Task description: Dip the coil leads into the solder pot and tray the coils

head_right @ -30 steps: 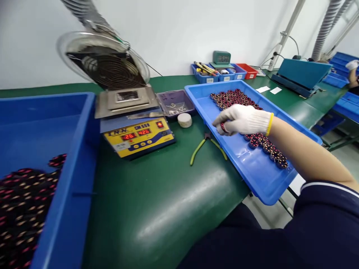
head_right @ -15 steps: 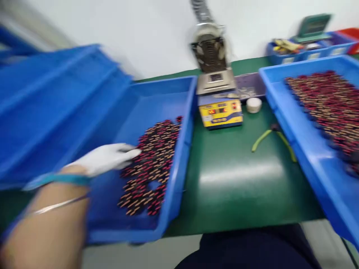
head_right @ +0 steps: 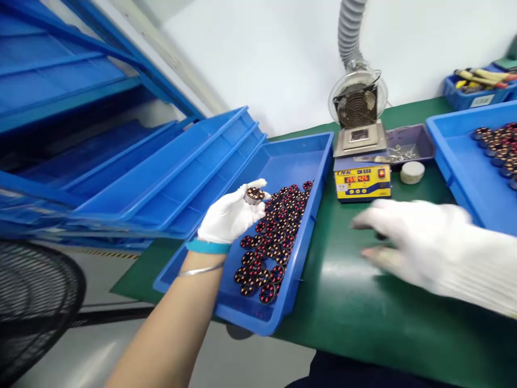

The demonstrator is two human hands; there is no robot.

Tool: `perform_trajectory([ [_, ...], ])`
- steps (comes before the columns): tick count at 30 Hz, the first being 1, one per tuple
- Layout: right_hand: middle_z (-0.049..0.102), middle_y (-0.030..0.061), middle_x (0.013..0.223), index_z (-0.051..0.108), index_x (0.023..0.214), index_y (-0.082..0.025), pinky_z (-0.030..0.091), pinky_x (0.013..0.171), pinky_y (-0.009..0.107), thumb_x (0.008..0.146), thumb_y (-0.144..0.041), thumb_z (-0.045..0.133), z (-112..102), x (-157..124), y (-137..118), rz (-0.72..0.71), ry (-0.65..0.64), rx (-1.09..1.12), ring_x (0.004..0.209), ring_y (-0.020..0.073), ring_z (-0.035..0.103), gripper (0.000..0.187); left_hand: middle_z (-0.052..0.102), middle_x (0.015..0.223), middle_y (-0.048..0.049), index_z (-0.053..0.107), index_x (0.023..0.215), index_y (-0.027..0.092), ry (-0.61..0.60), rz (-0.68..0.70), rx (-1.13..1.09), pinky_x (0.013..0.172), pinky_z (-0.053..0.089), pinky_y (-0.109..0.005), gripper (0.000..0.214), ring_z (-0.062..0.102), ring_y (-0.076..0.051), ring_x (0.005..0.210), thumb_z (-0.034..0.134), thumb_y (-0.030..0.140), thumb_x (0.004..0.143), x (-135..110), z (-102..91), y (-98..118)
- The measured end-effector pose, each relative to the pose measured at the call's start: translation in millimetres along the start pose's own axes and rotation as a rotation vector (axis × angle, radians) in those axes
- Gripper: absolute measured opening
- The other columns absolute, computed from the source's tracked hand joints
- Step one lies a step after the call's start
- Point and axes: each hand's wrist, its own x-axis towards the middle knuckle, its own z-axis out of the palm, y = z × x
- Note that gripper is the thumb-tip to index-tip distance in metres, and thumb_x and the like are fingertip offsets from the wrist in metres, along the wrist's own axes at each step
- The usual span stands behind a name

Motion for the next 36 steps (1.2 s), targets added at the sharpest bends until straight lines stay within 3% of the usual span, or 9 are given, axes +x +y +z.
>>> perform_trajectory([
  [4,0.061,0.0058,0.126,0.051,0.135,-0.033,0.052,0.075,0.041,0.082,-0.046,0.057,5.6,68.4,-69.7,-0.096,0.137,0.112,0.1,0.0284,0.065,0.055,0.07,0.096,-0.0078,0.068,0.105,0.015,-0.186,-0.02,-0.223,0.073,0.056,-0.027,0.024,0.067,-0.015,0.08,0.055,0.029,0.09,1.9,73.6,-7.3],
  [7,0.055,0.0077,0.134,0.049,0.137,-0.026,0.051,0.082,0.038,0.083,-0.04,0.056,17.1,87.2,-64.5,-0.145,0.249,0.153,0.108,0.0273,0.062,0.056,0.07,0.096,-0.0057,0.07,0.099,0.017,-0.259,0.006,-0.258,0.08,0.056,-0.029,0.019,0.067,-0.017,0.087,0.057,0.024,0.089,10.9,116.3,-22.3],
  [10,0.058,0.0076,0.127,0.056,0.129,-0.025,0.051,0.084,0.038,0.083,-0.035,0.056,23.1,89.5,-44.0,-0.155,0.226,0.107,0.105,0.027,0.063,0.047,0.07,0.097,-0.0053,0.071,0.099,0.017,-0.274,-0.022,-0.237,0.087,0.055,-0.032,0.018,0.066,-0.017,0.091,0.059,0.027,0.088,17.3,136.7,-38.0],
  [13,0.061,0.0072,0.122,0.06,0.123,-0.025,0.051,0.082,0.038,0.082,-0.036,0.057,23.3,89.3,-37.5,-0.134,0.175,0.11,0.101,0.0268,0.064,0.043,0.069,0.11,-0.0053,0.067,0.113,0.019,-0.222,0.0,-0.082,0.092,0.054,-0.034,0.033,0.066,-0.019,0.099,0.069,0.028,0.082,16.0,137.4,-49.1],
  [20,0.059,0.0065,0.131,0.045,0.141,-0.026,0.053,0.086,0.037,0.072,-0.036,0.068,33.3,95.3,-38.9,0.093,0.091,0.444,0.108,0.0251,0.063,0.073,0.061,0.133,-0.0092,0.063,0.124,0.02,-0.098,0.226,0.312,0.106,0.046,-0.041,0.05,0.057,-0.027,0.121,0.074,0.028,0.076,0.0,127.0,-56.4],
  [23,0.064,0.0044,0.125,0.05,0.137,-0.025,0.052,0.088,0.035,0.075,-0.032,0.065,38.4,94.0,-37.0,0.05,-0.021,0.518,0.106,0.0225,0.064,0.064,0.06,0.134,-0.0102,0.059,0.129,0.019,-0.068,0.292,0.344,0.107,0.045,-0.037,0.055,0.057,-0.025,0.123,0.072,0.022,0.075,-4.4,129.1,-57.7],
  [26,0.064,0.0042,0.128,0.059,0.128,-0.026,0.049,0.093,0.04,0.081,-0.032,0.058,33.3,89.6,-40.0,-0.017,0.01,0.37,0.116,0.026,0.06,0.048,0.064,0.126,-0.0113,0.053,0.135,0.018,-0.048,0.306,0.353,0.105,0.047,-0.036,0.06,0.061,-0.023,0.115,0.07,0.019,0.077,-7.1,131.6,-59.7],
  [33,0.071,0.0018,0.083,0.068,0.077,-0.025,0.049,0.063,0.036,0.075,-0.044,0.059,1.7,85.6,-42.2,0.222,-0.037,0.14,0.078,0.026,0.065,0.021,0.068,0.116,-0.0097,0.051,0.135,0.016,-0.021,0.333,0.358,0.099,0.051,-0.032,0.061,0.063,-0.02,0.111,0.067,0.016,0.077,-7.5,130.9,-63.3],
  [36,0.072,0.0012,0.097,0.069,0.095,-0.028,0.05,0.068,0.035,0.071,-0.042,0.066,3.1,86.2,-39.5,0.266,0.051,0.201,0.084,0.0243,0.065,0.028,0.068,0.116,-0.009,0.05,0.136,0.016,-0.031,0.351,0.383,0.099,0.052,-0.033,0.062,0.064,-0.021,0.11,0.067,0.016,0.077,-8.0,129.9,-63.9],
])
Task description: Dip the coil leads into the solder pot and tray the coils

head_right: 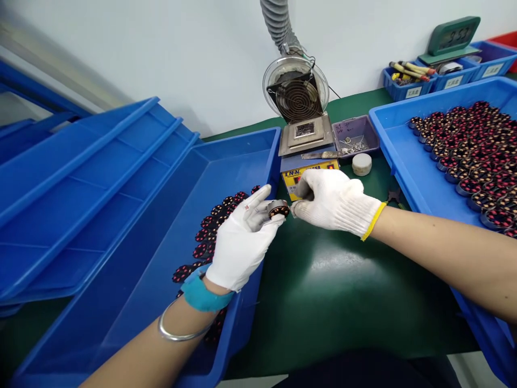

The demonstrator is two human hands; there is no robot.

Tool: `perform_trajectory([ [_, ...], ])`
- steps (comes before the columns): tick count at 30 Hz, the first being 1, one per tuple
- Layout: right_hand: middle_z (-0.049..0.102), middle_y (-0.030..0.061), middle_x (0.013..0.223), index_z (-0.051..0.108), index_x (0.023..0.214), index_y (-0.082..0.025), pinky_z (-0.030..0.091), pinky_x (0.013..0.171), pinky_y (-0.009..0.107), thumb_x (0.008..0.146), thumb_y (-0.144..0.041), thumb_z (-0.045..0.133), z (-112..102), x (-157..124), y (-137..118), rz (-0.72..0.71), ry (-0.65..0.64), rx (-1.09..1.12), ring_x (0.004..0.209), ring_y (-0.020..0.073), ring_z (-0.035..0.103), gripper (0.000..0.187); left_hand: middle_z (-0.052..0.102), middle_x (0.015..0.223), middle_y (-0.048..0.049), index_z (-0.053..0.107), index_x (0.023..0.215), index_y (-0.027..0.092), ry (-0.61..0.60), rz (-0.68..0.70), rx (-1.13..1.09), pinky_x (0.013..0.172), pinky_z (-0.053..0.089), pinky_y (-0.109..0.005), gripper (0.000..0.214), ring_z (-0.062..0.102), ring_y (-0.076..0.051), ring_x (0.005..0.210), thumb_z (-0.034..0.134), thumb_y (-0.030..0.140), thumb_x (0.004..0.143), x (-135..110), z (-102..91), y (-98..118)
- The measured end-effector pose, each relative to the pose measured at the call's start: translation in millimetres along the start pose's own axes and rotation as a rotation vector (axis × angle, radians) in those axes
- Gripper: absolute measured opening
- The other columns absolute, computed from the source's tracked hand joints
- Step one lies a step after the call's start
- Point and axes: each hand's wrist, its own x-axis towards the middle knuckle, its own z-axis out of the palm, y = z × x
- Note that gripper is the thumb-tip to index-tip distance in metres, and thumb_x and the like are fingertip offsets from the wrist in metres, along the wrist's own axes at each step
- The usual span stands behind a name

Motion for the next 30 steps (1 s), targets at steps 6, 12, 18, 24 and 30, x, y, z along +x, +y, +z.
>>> perform_trajectory([
  [6,0.067,0.0038,0.119,0.064,0.118,-0.022,0.049,0.089,0.034,0.078,-0.021,0.061,19.3,-3.5,2.3,-0.303,-0.093,0.146,0.106,0.0218,0.062,0.039,0.062,0.131,-0.0083,0.055,0.135,0.019,-0.064,0.065,0.118,0.102,0.049,-0.035,0.06,0.063,-0.023,0.113,0.062,0.012,0.075,-5.8,1.8,-2.1],
  [12,0.07,0.0015,0.105,0.068,0.106,-0.025,0.05,0.082,0.033,0.077,-0.021,0.061,16.2,-8.1,3.9,-0.243,0.019,0.142,0.096,0.0209,0.065,0.03,0.072,0.111,-0.0032,0.07,0.113,0.024,0.003,0.055,0.274,0.086,0.056,-0.033,0.039,0.069,-0.022,0.089,0.07,0.025,0.074,-3.2,0.1,1.1],
  [18,0.071,0.0011,0.105,0.069,0.105,-0.025,0.052,0.086,0.035,0.075,-0.023,0.061,19.0,-0.9,10.3,-0.162,0.073,0.165,0.098,0.0217,0.065,0.031,0.063,0.054,-0.0006,0.062,0.057,0.02,-0.113,-0.018,0.56,0.053,0.047,-0.027,0.034,0.058,-0.015,0.052,0.073,0.05,0.069,-1.2,-10.5,19.9],
  [24,0.073,0.0006,0.092,0.071,0.096,-0.023,0.054,0.072,0.029,0.072,-0.031,0.067,18.8,-0.8,4.9,-0.076,-0.047,0.381,0.083,0.018,0.067,0.025,0.065,0.072,-0.001,0.061,0.089,0.019,0.042,0.056,0.536,0.058,0.048,-0.027,0.045,0.059,-0.014,0.059,0.073,0.057,0.068,-1.9,-12.0,20.3],
  [30,0.073,-0.0007,0.082,0.072,0.088,-0.024,0.049,0.065,0.028,0.069,-0.043,0.07,15.0,0.0,2.9,0.064,-0.043,0.325,0.077,0.0187,0.067,0.027,0.055,0.05,0.0022,0.055,0.063,0.021,-0.127,0.041,0.407,0.047,0.041,-0.024,0.032,0.049,-0.011,0.043,0.054,0.04,0.088,-7.2,-14.2,26.3],
])
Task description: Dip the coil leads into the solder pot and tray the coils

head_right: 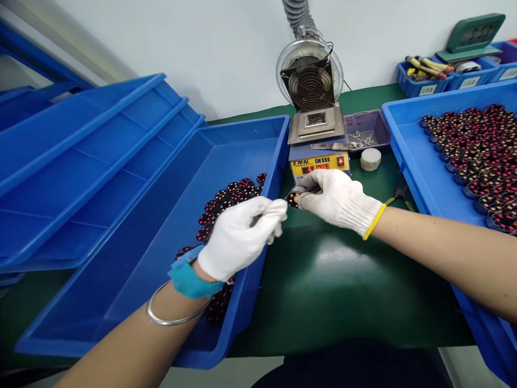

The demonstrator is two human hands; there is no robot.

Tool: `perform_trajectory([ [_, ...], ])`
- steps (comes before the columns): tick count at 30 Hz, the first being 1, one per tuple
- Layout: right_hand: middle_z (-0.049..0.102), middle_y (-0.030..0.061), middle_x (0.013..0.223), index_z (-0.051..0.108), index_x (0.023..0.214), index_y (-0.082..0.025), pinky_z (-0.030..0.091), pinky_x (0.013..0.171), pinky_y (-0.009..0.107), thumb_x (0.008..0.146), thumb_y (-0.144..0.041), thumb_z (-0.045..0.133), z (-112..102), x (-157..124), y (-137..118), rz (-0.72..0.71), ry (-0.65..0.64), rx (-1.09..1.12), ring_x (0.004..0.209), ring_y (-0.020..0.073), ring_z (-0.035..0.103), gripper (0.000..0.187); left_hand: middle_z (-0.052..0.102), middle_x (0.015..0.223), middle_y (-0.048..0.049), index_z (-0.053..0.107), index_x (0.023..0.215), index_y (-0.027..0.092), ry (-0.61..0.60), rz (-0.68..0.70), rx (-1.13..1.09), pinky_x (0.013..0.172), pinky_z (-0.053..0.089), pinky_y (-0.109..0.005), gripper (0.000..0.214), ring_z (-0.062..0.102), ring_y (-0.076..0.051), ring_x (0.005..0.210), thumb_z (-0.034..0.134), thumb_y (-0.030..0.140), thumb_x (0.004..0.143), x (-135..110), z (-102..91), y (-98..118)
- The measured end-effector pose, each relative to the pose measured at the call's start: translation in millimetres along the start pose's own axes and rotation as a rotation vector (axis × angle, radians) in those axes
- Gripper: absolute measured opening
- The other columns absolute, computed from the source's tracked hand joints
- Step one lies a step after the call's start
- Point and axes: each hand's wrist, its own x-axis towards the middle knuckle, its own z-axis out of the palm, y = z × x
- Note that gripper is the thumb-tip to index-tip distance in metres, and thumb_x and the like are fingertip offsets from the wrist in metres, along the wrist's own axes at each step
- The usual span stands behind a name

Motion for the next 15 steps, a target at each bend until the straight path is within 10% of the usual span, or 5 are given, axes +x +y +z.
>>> perform_trajectory([
  [15,0.07,-0.002,0.067,0.072,0.083,-0.023,0.041,0.055,0.023,0.073,-0.048,0.066,-1.4,1.0,0.7,0.05,-0.017,0.066,0.062,0.013,0.063,0.028,0.058,0.053,0.0019,0.059,0.074,0.018,0.172,-0.06,-0.237,0.039,0.039,-0.021,0.031,0.052,-0.009,0.04,0.051,0.043,0.09,-2.6,0.7,1.9],
])
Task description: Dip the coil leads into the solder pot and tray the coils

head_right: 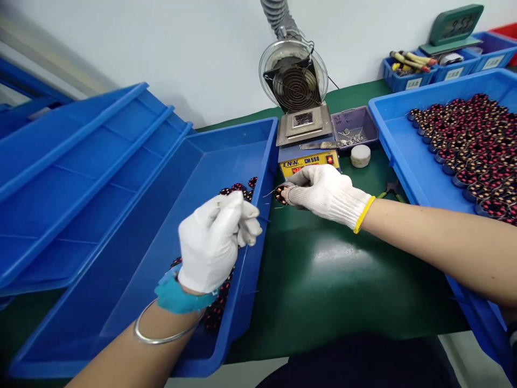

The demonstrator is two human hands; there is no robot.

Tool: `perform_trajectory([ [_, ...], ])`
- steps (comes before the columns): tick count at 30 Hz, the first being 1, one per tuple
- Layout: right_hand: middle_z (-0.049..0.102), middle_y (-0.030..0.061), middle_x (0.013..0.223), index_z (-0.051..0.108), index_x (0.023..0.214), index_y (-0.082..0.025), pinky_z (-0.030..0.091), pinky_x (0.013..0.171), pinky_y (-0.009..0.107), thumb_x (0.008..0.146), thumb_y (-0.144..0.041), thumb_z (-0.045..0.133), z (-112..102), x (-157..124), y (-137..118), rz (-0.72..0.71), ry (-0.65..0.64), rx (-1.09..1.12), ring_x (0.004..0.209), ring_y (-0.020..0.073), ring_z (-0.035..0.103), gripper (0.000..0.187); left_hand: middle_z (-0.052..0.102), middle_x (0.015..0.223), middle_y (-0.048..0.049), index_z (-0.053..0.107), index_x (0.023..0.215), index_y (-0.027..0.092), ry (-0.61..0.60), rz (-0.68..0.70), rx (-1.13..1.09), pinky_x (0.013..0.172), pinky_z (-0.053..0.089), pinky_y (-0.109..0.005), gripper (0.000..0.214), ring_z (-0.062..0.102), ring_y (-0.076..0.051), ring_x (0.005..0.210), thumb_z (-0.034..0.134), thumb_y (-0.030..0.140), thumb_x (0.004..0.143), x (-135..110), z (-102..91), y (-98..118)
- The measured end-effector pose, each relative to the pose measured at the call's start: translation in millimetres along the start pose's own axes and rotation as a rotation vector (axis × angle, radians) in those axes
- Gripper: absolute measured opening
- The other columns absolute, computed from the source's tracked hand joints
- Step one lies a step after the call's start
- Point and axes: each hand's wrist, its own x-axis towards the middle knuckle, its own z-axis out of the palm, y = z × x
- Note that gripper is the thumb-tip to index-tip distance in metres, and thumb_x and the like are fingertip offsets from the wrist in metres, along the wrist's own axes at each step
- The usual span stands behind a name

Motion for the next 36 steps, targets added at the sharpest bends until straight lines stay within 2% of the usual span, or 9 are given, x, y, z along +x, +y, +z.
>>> perform_trajectory([
  [3,0.07,-0.0022,0.068,0.072,0.087,-0.023,0.042,0.057,0.023,0.074,-0.044,0.066,1.8,-3.6,-3.5,-0.026,-0.004,0.064,0.064,0.0128,0.063,0.026,0.061,0.057,0.0014,0.056,0.075,0.018,-0.151,-0.05,0.025,0.042,0.04,-0.02,0.03,0.054,-0.009,0.043,0.054,0.045,0.089,2.5,4.7,-2.9],
  [6,0.071,-0.0016,0.072,0.073,0.087,-0.022,0.044,0.06,0.025,0.072,-0.043,0.068,3.3,-7.0,-7.5,-0.045,0.039,0.058,0.069,0.0141,0.064,0.026,0.058,0.052,0.0034,0.054,0.069,0.018,-0.218,-0.08,0.046,0.042,0.041,-0.02,0.023,0.052,-0.008,0.04,0.057,0.032,0.087,-1.3,12.9,-1.5],
  [9,0.071,-0.0017,0.074,0.073,0.086,-0.023,0.046,0.064,0.028,0.069,-0.045,0.071,3.0,-5.1,-7.5,-0.033,0.1,0.028,0.073,0.0162,0.065,0.028,0.06,0.053,0.0035,0.06,0.075,0.017,-0.168,-0.003,-0.072,0.039,0.041,-0.02,0.012,0.053,-0.009,0.039,0.057,0.023,0.085,-8.9,10.8,4.3],
  [12,0.072,-0.0021,0.079,0.073,0.086,-0.024,0.049,0.067,0.028,0.069,-0.044,0.071,2.9,1.2,-2.4,-0.074,0.107,0.098,0.076,0.0166,0.066,0.026,0.061,0.052,0.0026,0.061,0.076,0.017,-0.064,0.084,-0.206,0.037,0.038,-0.022,0.016,0.054,-0.011,0.038,0.058,0.029,0.086,-8.8,1.8,4.1],
  [15,0.072,-0.0011,0.082,0.072,0.088,-0.022,0.052,0.067,0.027,0.069,-0.039,0.072,4.1,4.6,0.9,-0.106,0.108,0.202,0.076,0.0159,0.067,0.025,0.06,0.053,0.0007,0.061,0.078,0.016,-0.014,0.023,-0.213,0.035,0.036,-0.023,0.037,0.053,-0.011,0.038,0.049,0.048,0.092,-0.5,1.1,-4.2],
  [18,0.073,-0.0002,0.081,0.071,0.086,-0.02,0.053,0.065,0.027,0.069,-0.033,0.073,6.4,0.5,-2.0,-0.104,0.121,0.207,0.074,0.0156,0.067,0.022,0.061,0.058,0.0001,0.059,0.081,0.016,-0.063,-0.048,-0.127,0.037,0.037,-0.021,0.043,0.057,-0.011,0.043,0.046,0.056,0.091,5.5,11.0,-9.4],
  [26,0.073,0.0018,0.09,0.069,0.089,-0.018,0.057,0.071,0.028,0.071,-0.025,0.069,2.9,-1.3,-7.2,-0.208,0.142,0.187,0.078,0.0151,0.068,0.019,0.056,0.052,0.0047,0.054,0.072,0.019,-0.062,-0.056,-0.115,0.045,0.043,-0.019,0.026,0.052,-0.008,0.042,0.056,0.038,0.089,-6.2,23.1,-1.1],
  [32,0.071,0.0045,0.095,0.069,0.099,-0.017,0.049,0.087,0.04,0.079,-0.031,0.064,-50.6,64.4,-36.1,-0.352,0.515,-0.442,0.094,0.0214,0.064,0.025,0.06,0.059,0.002,0.059,0.069,0.019,-0.433,0.09,0.029,0.052,0.043,-0.024,0.035,0.056,-0.012,0.053,0.053,0.047,0.089,-8.0,21.5,-11.6],
  [36,0.066,0.0103,0.109,0.065,0.111,-0.01,0.042,0.091,0.044,0.088,-0.034,0.054,-71.8,115.9,-53.2,-0.275,0.488,-0.844,0.109,0.0276,0.059,0.034,0.059,0.059,0.0012,0.059,0.066,0.02,-0.555,0.139,0.172,0.053,0.037,-0.026,0.038,0.053,-0.013,0.054,0.049,0.048,0.09,-4.5,20.4,-10.9],
])
